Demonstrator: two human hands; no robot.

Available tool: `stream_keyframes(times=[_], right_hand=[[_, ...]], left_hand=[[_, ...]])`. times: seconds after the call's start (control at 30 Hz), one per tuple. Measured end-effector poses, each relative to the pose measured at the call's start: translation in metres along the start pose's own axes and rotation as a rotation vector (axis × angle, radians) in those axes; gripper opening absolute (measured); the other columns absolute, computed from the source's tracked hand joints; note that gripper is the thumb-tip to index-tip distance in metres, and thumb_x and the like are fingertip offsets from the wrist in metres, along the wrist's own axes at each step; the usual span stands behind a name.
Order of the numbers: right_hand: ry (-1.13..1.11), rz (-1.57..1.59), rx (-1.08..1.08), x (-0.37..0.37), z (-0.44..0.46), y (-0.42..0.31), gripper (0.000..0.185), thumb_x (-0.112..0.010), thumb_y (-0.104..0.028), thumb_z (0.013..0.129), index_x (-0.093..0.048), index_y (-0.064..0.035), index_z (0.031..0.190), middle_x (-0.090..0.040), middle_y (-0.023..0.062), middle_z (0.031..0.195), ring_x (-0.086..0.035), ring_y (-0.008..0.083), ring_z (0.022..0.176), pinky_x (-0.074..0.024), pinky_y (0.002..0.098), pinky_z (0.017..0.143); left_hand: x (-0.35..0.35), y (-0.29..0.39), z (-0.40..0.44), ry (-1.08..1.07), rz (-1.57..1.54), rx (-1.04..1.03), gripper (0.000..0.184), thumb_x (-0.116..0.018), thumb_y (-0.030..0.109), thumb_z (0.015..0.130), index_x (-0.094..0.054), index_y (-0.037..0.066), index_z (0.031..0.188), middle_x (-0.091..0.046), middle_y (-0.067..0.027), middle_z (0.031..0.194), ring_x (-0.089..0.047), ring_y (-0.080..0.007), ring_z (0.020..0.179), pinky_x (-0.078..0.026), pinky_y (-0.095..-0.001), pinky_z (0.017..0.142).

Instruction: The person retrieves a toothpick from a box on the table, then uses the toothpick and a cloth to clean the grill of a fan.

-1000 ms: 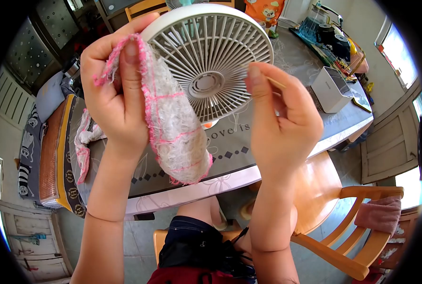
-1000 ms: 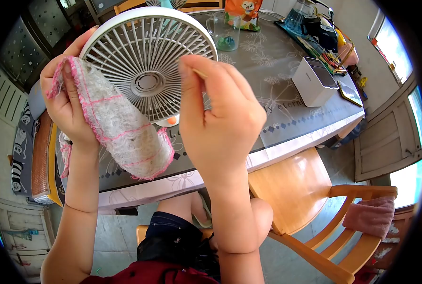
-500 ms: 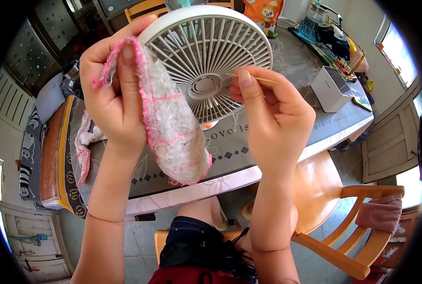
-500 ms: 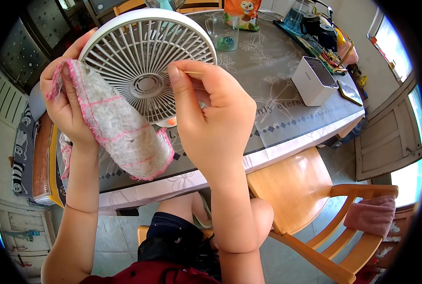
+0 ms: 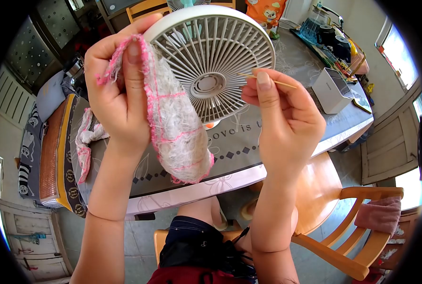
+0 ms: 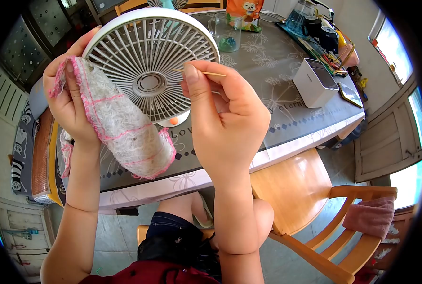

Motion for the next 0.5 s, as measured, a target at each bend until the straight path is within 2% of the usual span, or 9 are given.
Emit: stream_keyframes(times=[0.1,0.17,0.2,0.23,0.33,0.37,0.43,0.47,0.5], right_hand=[[-0.023,0.078,-0.038,-0.002,-0.002,-0.001,0.015,-0.063,-0.006,0.094,-0.068,0.0069,0.101,-0.07,0.0111,0.084,-0.068,0.0144,0.073,-0.0567,0.025,0.069],[-0.041,0.091,-0.004,-0.007,-0.007,-0.007,0.015,-0.064,-0.002,0.092,-0.068,0.0066,0.105,-0.07,0.0113,0.086,-0.067,0.0144,0.075,-0.0552,0.0232,0.069],[-0.121,0.048,0.256,-0.019,-0.013,-0.022,0.018,-0.066,0.004,0.089,-0.068,0.0061,0.106,-0.068,0.0107,0.092,-0.066,0.0141,0.078,-0.0523,0.0211,0.069],[-0.118,0.074,0.323,-0.027,-0.018,-0.027,0.024,-0.07,0.008,0.084,-0.069,0.0037,0.107,-0.066,0.01,0.096,-0.063,0.0128,0.079,-0.0495,0.0205,0.067],[-0.185,0.0,0.502,-0.041,-0.023,-0.039,0.032,-0.074,0.01,0.076,-0.072,-0.0005,0.106,-0.065,0.0102,0.092,-0.06,0.0144,0.075,-0.0481,0.0232,0.064],[-0.185,0.0,0.501,-0.045,-0.023,-0.037,0.032,-0.074,0.01,0.076,-0.072,-0.0005,0.106,-0.065,0.0102,0.092,-0.06,0.0144,0.075,-0.0481,0.0232,0.064],[-0.133,-0.057,0.634,-0.056,-0.027,-0.035,0.034,-0.074,0.01,0.072,-0.073,-0.0009,0.105,-0.064,0.0094,0.089,-0.06,0.0169,0.075,-0.0477,0.0235,0.065],[-0.031,-0.055,0.668,-0.06,-0.029,-0.03,0.043,-0.069,-0.005,0.057,-0.075,-0.0049,0.1,-0.064,0.0045,0.086,-0.057,0.0176,0.07,-0.047,0.0259,0.056],[-0.021,-0.05,0.67,-0.06,-0.029,-0.027,0.043,-0.069,-0.005,0.057,-0.075,-0.0049,0.1,-0.064,0.0045,0.086,-0.057,0.0176,0.07,-0.047,0.0259,0.056]], left_hand=[[0.001,-0.003,0.0,-0.019,-0.035,-0.018,0.023,-0.039,0.02,0.105,-0.045,-0.002,0.105,-0.063,-0.0284,0.118,-0.065,-0.0225,0.104,-0.05,-0.0305,0.093],[0.0,-0.003,-0.001,0.014,-0.137,-0.037,0.016,-0.048,0.011,0.102,-0.046,-0.003,0.109,-0.064,-0.0225,0.116,-0.064,-0.0177,0.099,-0.049,-0.0261,0.087],[0.0,0.0,0.0,0.017,-0.119,-0.045,0.015,-0.049,0.01,0.102,-0.046,-0.002,0.109,-0.064,-0.0233,0.116,-0.063,-0.0195,0.1,-0.048,-0.0282,0.09],[0.001,-0.002,0.0,0.021,-0.131,-0.018,0.015,-0.049,0.011,0.101,-0.046,-0.002,0.108,-0.063,-0.0233,0.117,-0.063,-0.0197,0.102,-0.048,-0.0283,0.091],[-0.001,-0.003,-0.002,0.036,-0.207,0.033,0.015,-0.051,0.012,0.101,-0.046,-0.001,0.106,-0.063,-0.0252,0.117,-0.063,-0.02,0.102,-0.048,-0.0289,0.091],[-0.002,-0.003,-0.004,0.035,-0.207,0.033,0.015,-0.051,0.012,0.101,-0.046,-0.001,0.106,-0.063,-0.0252,0.117,-0.063,-0.02,0.102,-0.048,-0.0289,0.091],[-0.001,-0.004,-0.003,0.041,-0.166,0.001,0.015,-0.05,0.012,0.101,-0.045,-0.001,0.106,-0.063,-0.0255,0.117,-0.063,-0.0203,0.102,-0.048,-0.029,0.091],[-0.003,-0.002,-0.002,0.046,-0.195,0.011,0.015,-0.05,0.011,0.101,-0.045,-0.001,0.107,-0.063,-0.0246,0.118,-0.063,-0.0202,0.101,-0.048,-0.0292,0.091],[-0.002,-0.002,-0.001,0.038,-0.193,0.004,0.015,-0.05,0.011,0.101,-0.045,-0.001,0.107,-0.063,-0.0246,0.118,-0.063,-0.0202,0.101,-0.048,-0.0292,0.091]])
Point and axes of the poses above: each hand's wrist, its own z-axis towards the middle knuckle, its own x-axis out of the back of the hand, y = z × x, the point moved 5 cm from there along z, towards the middle knuckle
